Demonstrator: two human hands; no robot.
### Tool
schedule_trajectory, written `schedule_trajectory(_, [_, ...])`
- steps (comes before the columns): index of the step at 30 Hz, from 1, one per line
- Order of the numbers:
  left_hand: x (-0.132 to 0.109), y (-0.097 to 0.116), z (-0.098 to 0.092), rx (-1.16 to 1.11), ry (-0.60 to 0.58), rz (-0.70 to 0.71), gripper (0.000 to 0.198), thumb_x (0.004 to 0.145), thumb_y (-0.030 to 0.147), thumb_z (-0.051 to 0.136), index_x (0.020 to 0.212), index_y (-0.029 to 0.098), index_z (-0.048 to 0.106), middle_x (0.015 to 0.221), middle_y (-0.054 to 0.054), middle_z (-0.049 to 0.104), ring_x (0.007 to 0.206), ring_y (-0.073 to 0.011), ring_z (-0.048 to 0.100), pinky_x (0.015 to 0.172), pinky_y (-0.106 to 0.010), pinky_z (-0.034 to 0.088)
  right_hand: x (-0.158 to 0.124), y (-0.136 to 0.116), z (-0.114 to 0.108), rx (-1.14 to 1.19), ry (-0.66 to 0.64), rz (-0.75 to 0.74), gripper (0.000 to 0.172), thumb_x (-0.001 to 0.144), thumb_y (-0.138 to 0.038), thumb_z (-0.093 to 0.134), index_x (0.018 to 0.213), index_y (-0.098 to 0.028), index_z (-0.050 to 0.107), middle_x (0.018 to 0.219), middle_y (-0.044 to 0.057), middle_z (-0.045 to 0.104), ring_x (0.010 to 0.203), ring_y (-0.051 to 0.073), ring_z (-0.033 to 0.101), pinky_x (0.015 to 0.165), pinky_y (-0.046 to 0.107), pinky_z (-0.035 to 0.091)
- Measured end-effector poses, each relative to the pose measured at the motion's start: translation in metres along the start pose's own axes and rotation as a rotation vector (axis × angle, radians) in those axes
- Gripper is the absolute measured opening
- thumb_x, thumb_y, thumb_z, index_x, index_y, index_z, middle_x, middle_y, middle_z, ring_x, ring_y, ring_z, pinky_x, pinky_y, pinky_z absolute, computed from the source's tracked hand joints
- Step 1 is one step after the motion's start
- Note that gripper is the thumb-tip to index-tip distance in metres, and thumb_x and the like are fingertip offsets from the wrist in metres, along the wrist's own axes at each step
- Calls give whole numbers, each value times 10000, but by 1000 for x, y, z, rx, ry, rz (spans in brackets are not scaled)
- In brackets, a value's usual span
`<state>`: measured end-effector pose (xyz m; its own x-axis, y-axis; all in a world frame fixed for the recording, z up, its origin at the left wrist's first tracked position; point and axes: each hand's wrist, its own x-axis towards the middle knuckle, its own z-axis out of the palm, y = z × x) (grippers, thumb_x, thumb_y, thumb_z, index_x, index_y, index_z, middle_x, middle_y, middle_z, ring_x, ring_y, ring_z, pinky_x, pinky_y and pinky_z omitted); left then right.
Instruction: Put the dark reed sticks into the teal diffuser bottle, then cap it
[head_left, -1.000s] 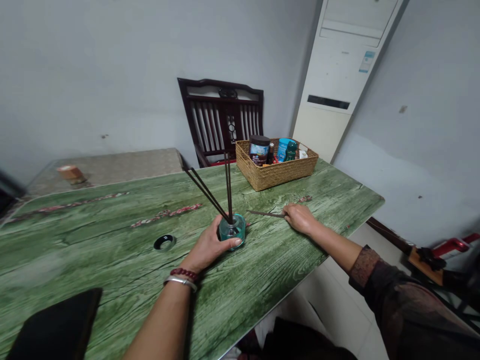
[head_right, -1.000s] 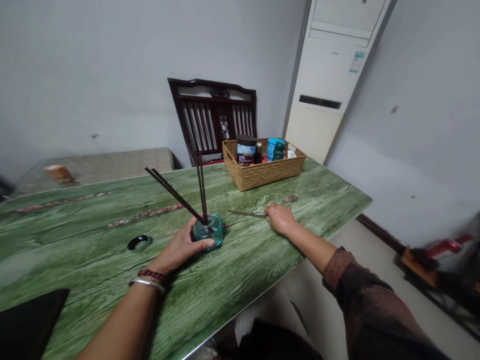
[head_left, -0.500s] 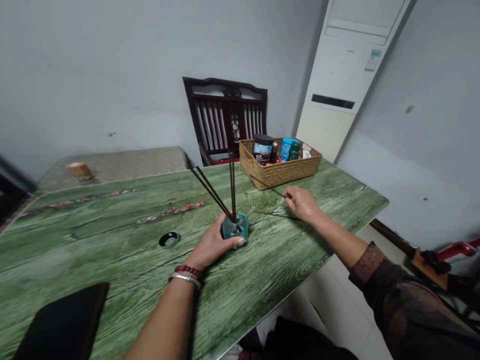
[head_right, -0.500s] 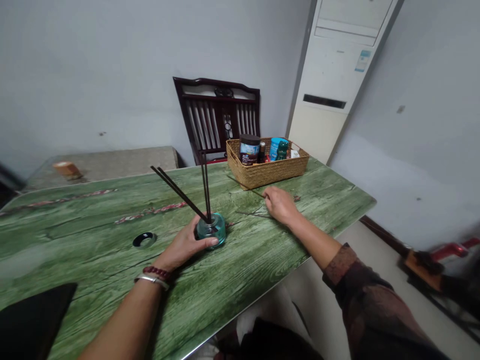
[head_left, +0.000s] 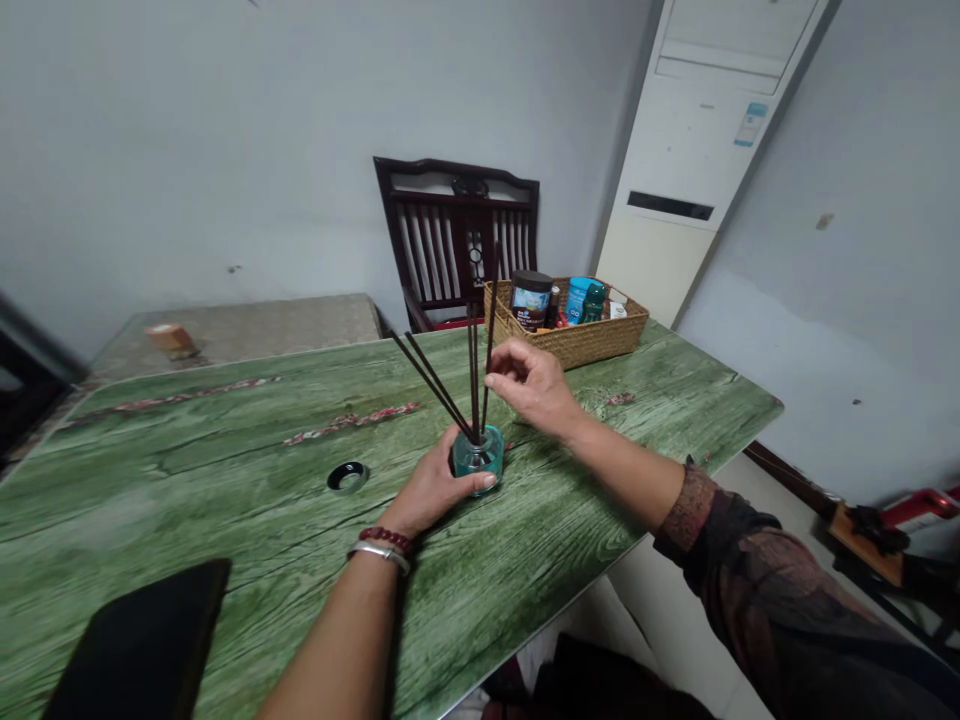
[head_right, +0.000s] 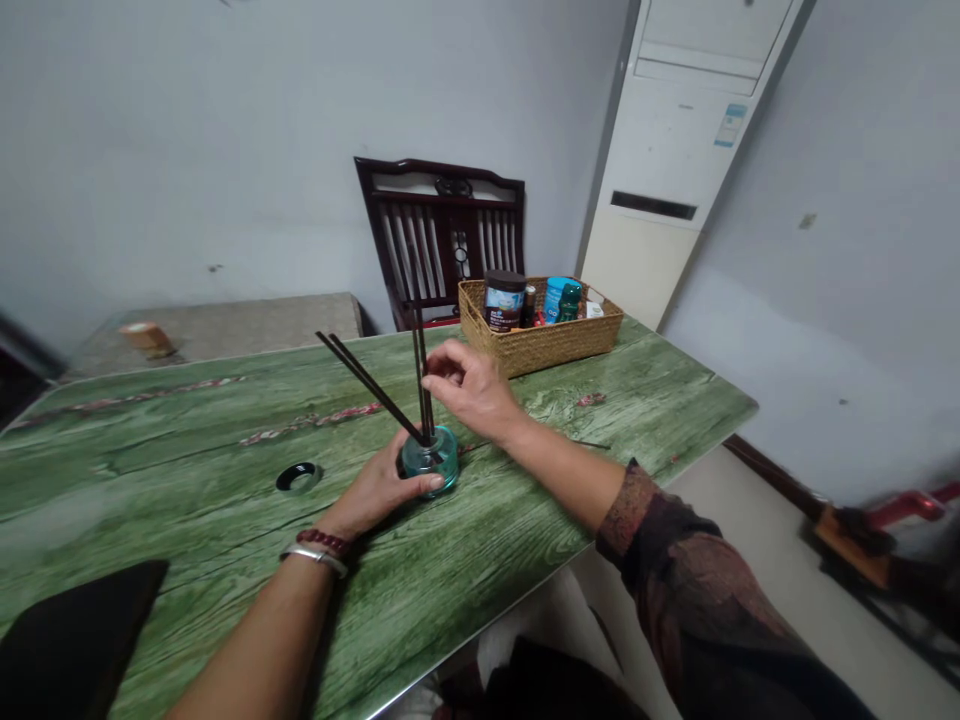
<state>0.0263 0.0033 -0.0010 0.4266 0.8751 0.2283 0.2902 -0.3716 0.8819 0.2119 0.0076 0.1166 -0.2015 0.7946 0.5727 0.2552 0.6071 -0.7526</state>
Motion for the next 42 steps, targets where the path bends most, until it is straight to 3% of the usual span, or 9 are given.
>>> schedule_trajectory(9, [0, -2, 0, 49, 34, -8, 726, 642, 532, 809, 1236, 201, 553, 1145, -84, 685, 1063, -316, 633, 939, -434, 497, -13, 32, 16, -167, -109, 82, 108, 755, -185, 667, 859, -192, 639, 736, -48, 632, 630, 99, 526, 670, 230, 414])
schedule_trajectory(12, [0, -4, -1, 33, 17, -8, 725, 657, 525, 806, 1249, 203, 539, 1157, -88, 687, 1070, -314, 640, 949, -437, 494, -18, 38, -3, -231, -118, 86, 160, 779, -231, 684, 931, -189, 661, 785, -34, 667, 628, 100, 537, 679, 229, 417])
schedule_trajectory(15, [0, -5, -1, 19, -2, -23, 713, 670, 515, 802, 1247, 191, 535, 1156, -105, 693, 1072, -317, 648, 957, -443, 492, -28, 46, -40, -447, -121, 106, 90, 834, -229, 635, 895, -178, 676, 798, -9, 681, 698, 119, 581, 698, 224, 403])
schedule_trajectory(20, [2, -7, -2, 42, 16, -38, 726, 650, 506, 818, 1245, 195, 541, 1166, -114, 691, 1084, -329, 646, 977, -464, 484, -58, 72, -91, -1003, -373, 321, 136, 872, -219, 589, 908, -199, 719, 932, 55, 738, 872, 189, 655, 721, 248, 390])
schedule_trajectory(24, [2, -7, -2, 36, 12, -27, 712, 660, 497, 811, 1243, 192, 541, 1177, -115, 687, 1087, -319, 648, 978, -451, 488, -82, 89, -99, -1181, -505, 444, 180, 893, -260, 587, 996, -214, 727, 1073, 94, 738, 991, 229, 670, 737, 258, 409])
schedule_trajectory(29, [1, -3, -2, 25, 15, -42, 699, 646, 496, 813, 1219, 195, 547, 1147, -111, 692, 1075, -322, 646, 976, -467, 487, -90, 90, -97, -1192, -475, 446, 228, 934, -225, 492, 977, -187, 712, 1064, 124, 732, 986, 229, 673, 765, 263, 419])
schedule_trajectory(33, [0, -2, -2, 25, 4, -48, 695, 656, 498, 807, 1220, 190, 542, 1157, -116, 683, 1090, -327, 638, 989, -476, 477, -77, 82, -100, -1032, -293, 366, 219, 929, -244, 485, 969, -190, 694, 933, 85, 740, 870, 205, 674, 757, 267, 422])
schedule_trajectory(38, [1, -6, -2, 39, -4, -42, 713, 669, 505, 801, 1249, 197, 523, 1172, -111, 680, 1104, -323, 635, 995, -473, 474, -41, 57, -92, -424, 89, 176, 179, 843, -280, 575, 961, -172, 657, 814, 27, 709, 712, 149, 634, 708, 262, 474])
schedule_trajectory(42, [1, -5, -2, 27, 1, -41, 700, 659, 491, 808, 1234, 200, 534, 1153, -104, 687, 1084, -316, 643, 980, -465, 485, -16, 17, -68, 82, 147, 102, 237, 836, -394, 622, 965, -196, 604, 825, 8, 708, 625, 116, 618, 609, 252, 511])
